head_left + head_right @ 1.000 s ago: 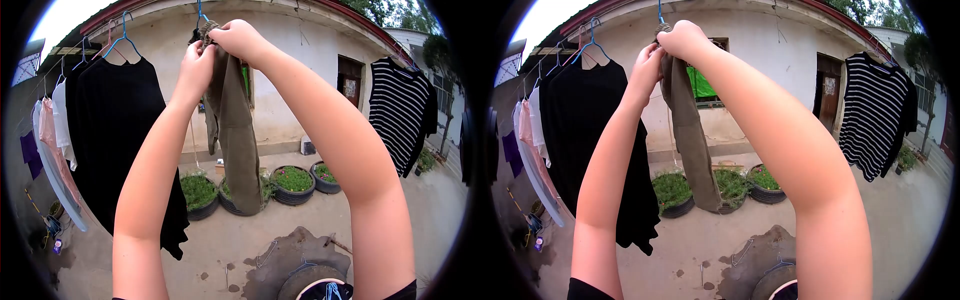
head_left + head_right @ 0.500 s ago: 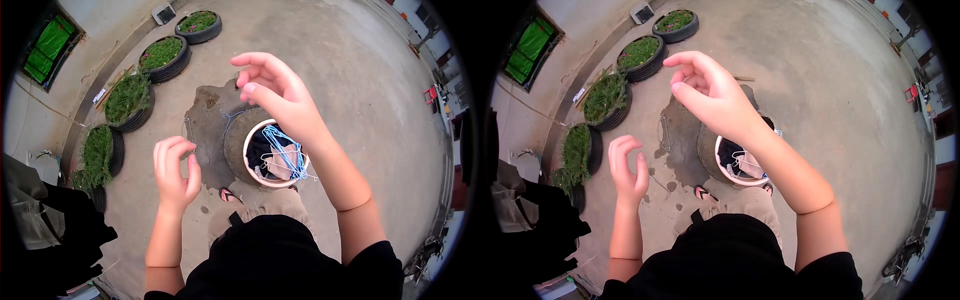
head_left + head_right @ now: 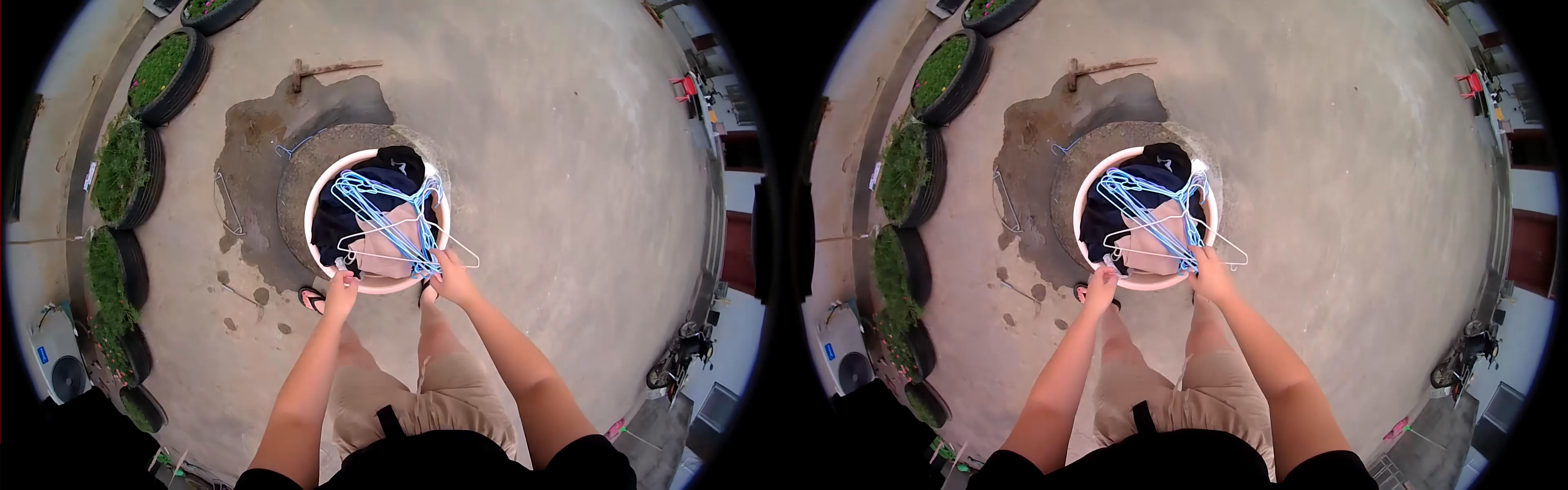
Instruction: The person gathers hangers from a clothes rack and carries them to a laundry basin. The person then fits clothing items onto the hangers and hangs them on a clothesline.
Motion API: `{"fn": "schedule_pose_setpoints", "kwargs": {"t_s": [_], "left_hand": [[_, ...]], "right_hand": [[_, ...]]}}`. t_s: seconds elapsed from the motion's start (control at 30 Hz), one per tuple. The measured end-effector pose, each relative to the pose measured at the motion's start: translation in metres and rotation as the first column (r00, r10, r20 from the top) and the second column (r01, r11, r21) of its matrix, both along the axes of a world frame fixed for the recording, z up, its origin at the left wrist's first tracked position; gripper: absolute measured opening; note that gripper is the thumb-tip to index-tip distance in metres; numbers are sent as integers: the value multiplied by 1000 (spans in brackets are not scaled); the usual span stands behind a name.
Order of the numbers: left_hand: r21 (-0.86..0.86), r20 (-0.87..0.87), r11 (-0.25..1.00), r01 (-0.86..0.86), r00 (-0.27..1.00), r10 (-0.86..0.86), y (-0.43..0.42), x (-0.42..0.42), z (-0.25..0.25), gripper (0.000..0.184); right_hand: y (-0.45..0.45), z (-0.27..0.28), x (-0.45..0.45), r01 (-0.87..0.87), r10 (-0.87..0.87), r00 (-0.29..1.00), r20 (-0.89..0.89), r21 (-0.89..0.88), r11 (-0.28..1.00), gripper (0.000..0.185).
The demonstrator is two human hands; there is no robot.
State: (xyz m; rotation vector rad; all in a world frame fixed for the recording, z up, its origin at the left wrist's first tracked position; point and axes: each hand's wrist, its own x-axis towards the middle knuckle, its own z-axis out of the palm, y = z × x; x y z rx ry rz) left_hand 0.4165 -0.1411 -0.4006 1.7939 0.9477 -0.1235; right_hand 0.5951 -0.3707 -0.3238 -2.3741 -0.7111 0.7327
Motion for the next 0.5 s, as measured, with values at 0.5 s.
{"fn": "schedule_pose_setpoints", "kwargs": {"t_s": [0.5], "left_hand": [[-36,-130,989,-142,982,136,73,20,-112,37]], "right_hand": [[26,-118,45,-192,162,981,-106,-640,744,138]]}}
